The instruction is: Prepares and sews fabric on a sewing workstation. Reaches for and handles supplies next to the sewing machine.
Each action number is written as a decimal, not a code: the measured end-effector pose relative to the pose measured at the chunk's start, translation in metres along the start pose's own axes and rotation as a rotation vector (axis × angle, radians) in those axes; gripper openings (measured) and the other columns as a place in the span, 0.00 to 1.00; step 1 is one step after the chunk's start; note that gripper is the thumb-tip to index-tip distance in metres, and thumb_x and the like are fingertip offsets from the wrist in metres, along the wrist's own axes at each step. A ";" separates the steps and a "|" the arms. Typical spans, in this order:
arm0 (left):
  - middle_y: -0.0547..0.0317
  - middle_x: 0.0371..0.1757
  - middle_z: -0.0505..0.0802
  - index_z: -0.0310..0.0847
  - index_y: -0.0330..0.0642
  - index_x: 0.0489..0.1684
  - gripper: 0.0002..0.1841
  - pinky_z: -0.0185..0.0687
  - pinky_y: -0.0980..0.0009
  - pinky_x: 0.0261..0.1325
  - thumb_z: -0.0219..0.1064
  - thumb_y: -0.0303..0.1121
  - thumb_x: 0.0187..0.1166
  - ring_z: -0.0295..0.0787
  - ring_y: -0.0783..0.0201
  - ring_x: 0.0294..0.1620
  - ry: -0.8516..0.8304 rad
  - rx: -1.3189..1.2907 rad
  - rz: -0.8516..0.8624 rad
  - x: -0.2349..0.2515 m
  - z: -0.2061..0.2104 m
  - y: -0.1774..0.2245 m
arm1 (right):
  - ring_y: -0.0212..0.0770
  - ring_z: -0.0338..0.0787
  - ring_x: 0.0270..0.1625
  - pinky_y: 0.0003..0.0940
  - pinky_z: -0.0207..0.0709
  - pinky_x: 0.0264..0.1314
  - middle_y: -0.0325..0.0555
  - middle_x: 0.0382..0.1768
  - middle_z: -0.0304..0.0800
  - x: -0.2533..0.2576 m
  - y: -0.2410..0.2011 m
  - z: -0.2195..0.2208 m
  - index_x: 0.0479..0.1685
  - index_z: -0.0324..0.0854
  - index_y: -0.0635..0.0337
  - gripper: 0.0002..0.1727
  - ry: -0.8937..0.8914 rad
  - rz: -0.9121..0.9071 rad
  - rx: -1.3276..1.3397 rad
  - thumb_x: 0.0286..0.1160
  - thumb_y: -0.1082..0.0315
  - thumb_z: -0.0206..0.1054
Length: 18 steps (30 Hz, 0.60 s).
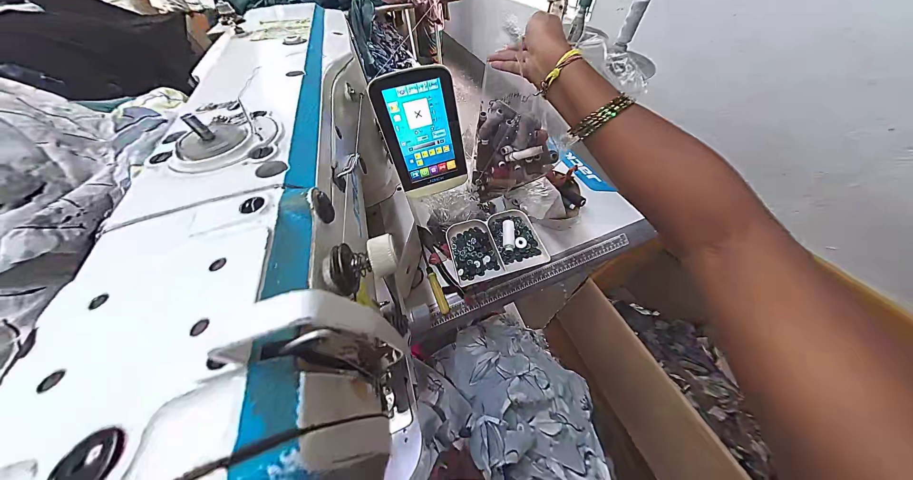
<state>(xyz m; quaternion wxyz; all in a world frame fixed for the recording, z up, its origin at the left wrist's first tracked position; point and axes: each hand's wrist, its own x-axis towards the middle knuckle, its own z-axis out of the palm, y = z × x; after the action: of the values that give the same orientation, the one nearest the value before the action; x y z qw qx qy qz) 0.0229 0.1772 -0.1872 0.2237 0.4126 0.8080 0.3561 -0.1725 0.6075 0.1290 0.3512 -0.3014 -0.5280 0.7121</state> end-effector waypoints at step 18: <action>0.41 0.31 0.92 0.87 0.30 0.37 0.06 0.88 0.46 0.41 0.69 0.25 0.72 0.93 0.44 0.33 0.007 0.082 -0.049 -0.007 -0.003 0.010 | 0.47 0.77 0.80 0.50 0.71 0.77 0.49 0.81 0.75 -0.024 0.018 -0.099 0.91 0.54 0.52 0.40 -0.484 -0.095 -0.930 0.90 0.34 0.38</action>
<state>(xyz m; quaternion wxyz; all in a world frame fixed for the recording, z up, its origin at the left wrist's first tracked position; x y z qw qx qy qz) 0.0296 0.1745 -0.1775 0.2121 0.4004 0.8325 0.3187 -0.0825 0.6377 0.0876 0.0799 -0.2280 -0.8674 0.4350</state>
